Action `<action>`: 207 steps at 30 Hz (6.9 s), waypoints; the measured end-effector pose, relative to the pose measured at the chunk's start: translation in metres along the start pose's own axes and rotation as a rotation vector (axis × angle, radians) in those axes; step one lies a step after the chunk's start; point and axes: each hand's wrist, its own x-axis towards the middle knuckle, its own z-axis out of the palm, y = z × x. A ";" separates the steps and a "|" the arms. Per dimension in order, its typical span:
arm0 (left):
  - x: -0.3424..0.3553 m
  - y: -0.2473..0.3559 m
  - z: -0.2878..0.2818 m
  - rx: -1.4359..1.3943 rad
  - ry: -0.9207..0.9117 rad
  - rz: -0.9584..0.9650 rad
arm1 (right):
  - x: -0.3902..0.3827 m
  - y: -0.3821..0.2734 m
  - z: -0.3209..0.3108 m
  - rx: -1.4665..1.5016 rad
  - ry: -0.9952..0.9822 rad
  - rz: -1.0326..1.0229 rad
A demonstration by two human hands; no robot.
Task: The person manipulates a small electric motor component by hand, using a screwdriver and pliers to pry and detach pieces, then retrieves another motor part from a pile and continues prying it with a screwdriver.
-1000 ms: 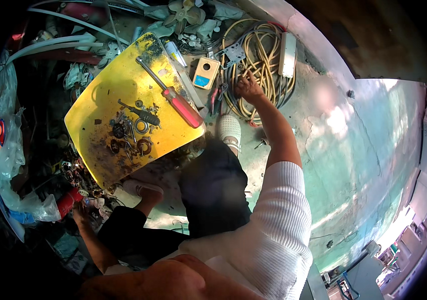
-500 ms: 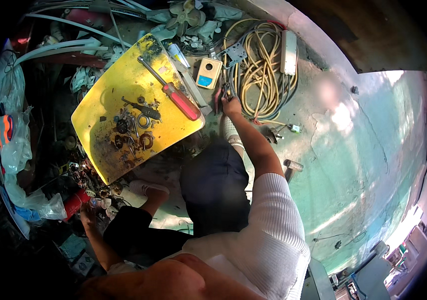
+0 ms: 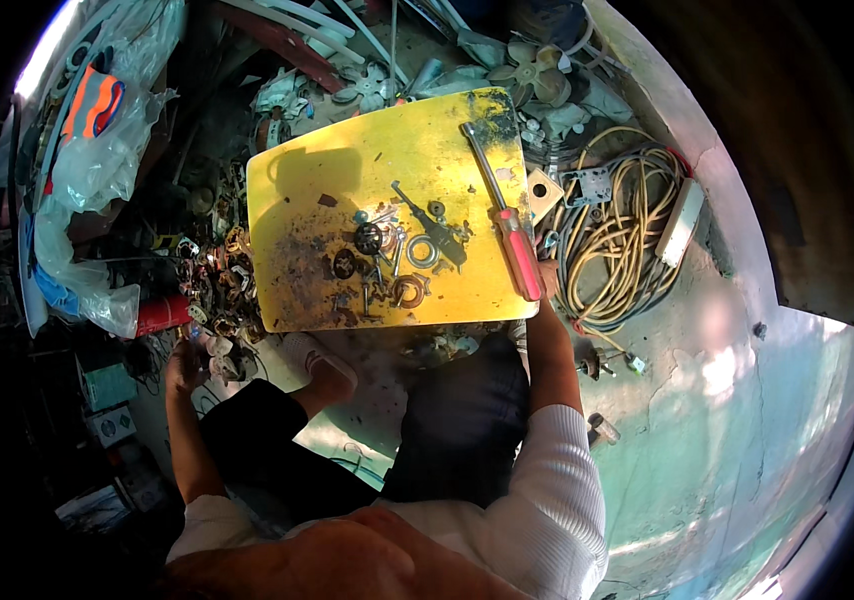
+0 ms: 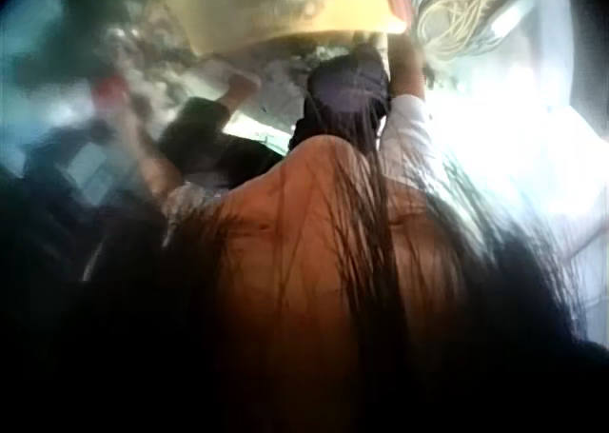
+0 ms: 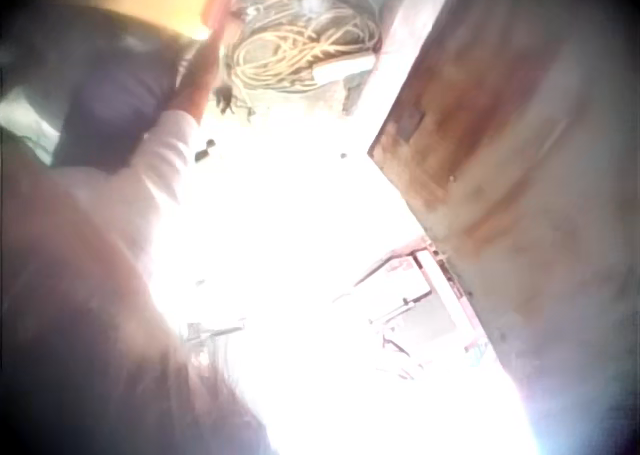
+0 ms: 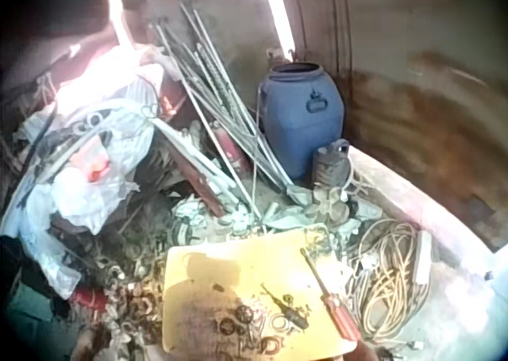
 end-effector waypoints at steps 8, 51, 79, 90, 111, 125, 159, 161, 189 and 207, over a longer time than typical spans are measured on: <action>-0.034 0.017 0.015 -0.019 0.216 0.063 | -0.014 0.012 -0.046 0.929 -0.744 -0.224; -0.101 0.009 0.069 0.664 0.089 0.592 | -0.326 -0.207 -0.187 -0.845 0.204 -1.297; -0.125 -0.003 0.030 0.590 0.106 0.300 | -0.314 -0.181 -0.206 -0.529 0.191 -1.372; -0.154 0.074 0.100 0.660 0.552 0.793 | -0.497 -0.146 -0.137 -0.215 0.263 -2.052; -0.148 0.101 0.249 0.828 -0.100 1.029 | -0.268 -0.160 0.333 -0.177 -0.071 -0.523; -0.117 0.109 0.250 0.833 -0.243 0.942 | -0.269 -0.223 0.334 -0.273 -0.098 -0.543; -0.132 0.117 0.217 0.860 -0.307 0.703 | -0.288 -0.321 0.334 -0.362 0.333 -0.660; -0.136 0.112 0.218 0.888 -0.286 0.687 | -0.291 -0.318 0.335 -0.289 0.359 -0.699; -0.081 0.093 0.169 0.619 0.068 0.792 | -0.532 -0.089 -0.032 0.666 -1.969 -0.129; -0.275 0.045 0.215 0.394 -0.385 0.773 | -0.506 -0.016 -0.174 0.921 -2.140 -0.415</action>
